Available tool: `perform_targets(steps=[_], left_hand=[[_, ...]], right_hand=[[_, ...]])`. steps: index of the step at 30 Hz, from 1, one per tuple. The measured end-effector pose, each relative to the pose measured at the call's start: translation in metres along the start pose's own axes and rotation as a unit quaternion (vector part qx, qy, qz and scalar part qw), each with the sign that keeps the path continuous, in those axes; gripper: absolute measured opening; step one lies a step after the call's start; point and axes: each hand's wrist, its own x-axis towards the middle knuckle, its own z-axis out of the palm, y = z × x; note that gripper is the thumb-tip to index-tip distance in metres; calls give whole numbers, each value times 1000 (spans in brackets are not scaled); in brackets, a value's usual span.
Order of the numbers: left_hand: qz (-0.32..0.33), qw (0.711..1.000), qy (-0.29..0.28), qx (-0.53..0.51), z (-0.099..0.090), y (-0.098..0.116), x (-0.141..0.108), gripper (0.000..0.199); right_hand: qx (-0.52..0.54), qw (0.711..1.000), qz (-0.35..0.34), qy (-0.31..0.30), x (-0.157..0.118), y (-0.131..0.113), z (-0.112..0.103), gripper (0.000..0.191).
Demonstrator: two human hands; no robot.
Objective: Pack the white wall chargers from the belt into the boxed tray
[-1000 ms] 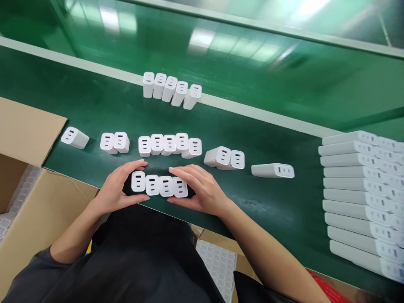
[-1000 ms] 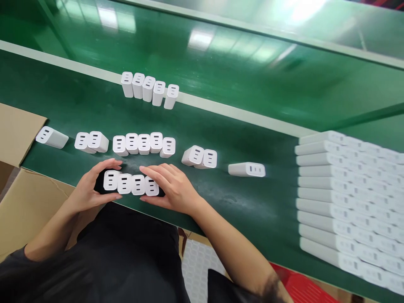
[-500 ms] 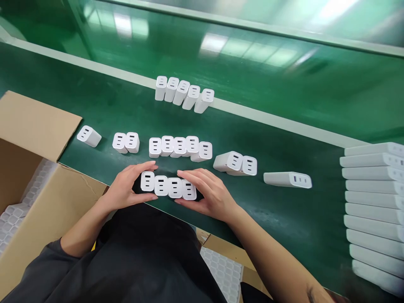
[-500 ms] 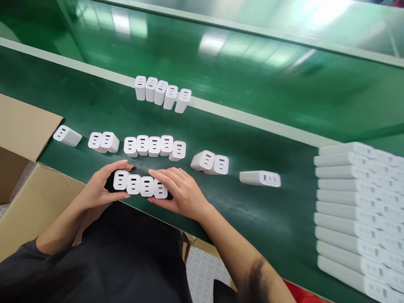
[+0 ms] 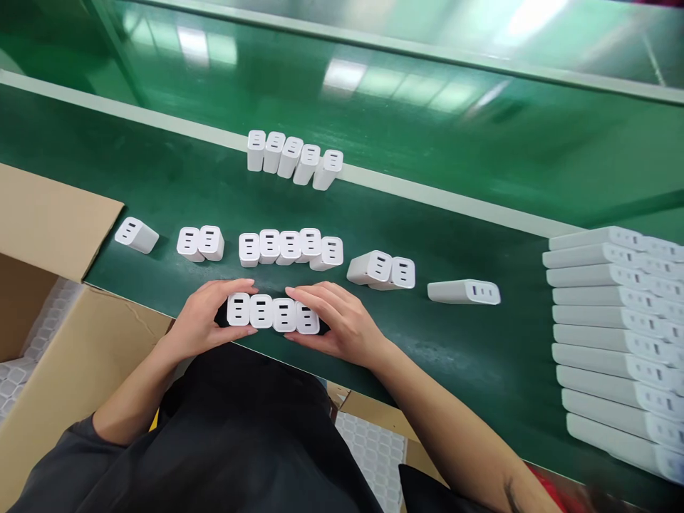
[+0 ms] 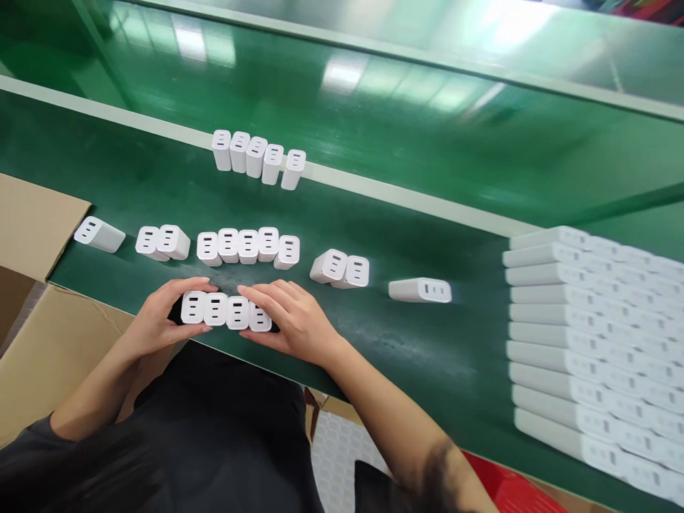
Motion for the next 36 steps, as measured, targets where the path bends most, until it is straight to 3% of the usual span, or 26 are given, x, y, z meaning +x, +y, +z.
perform_targets(steps=[9,20,25,31,36], left_hand=[[1,1000,-3,23,-1,2,1,47],[0,1000,-2,-12,0,-4,-3,59],[-3,998,1,-62,-3,-7,-5,64],[4,990,2,-140,-9,-15,-8,74],[14,986,2,-164,-11,-18,-9,71]], right_hand=[[-6,1000,3,-4,-1,0,2,59],[6,1000,-5,-23,4,7,-1,71],[-20,1000,0,-5,10,-4,-12,75],[-100,991,-1,-92,35,-34,-14,77],[-120,984,4,-131,50,-41,-7,70]])
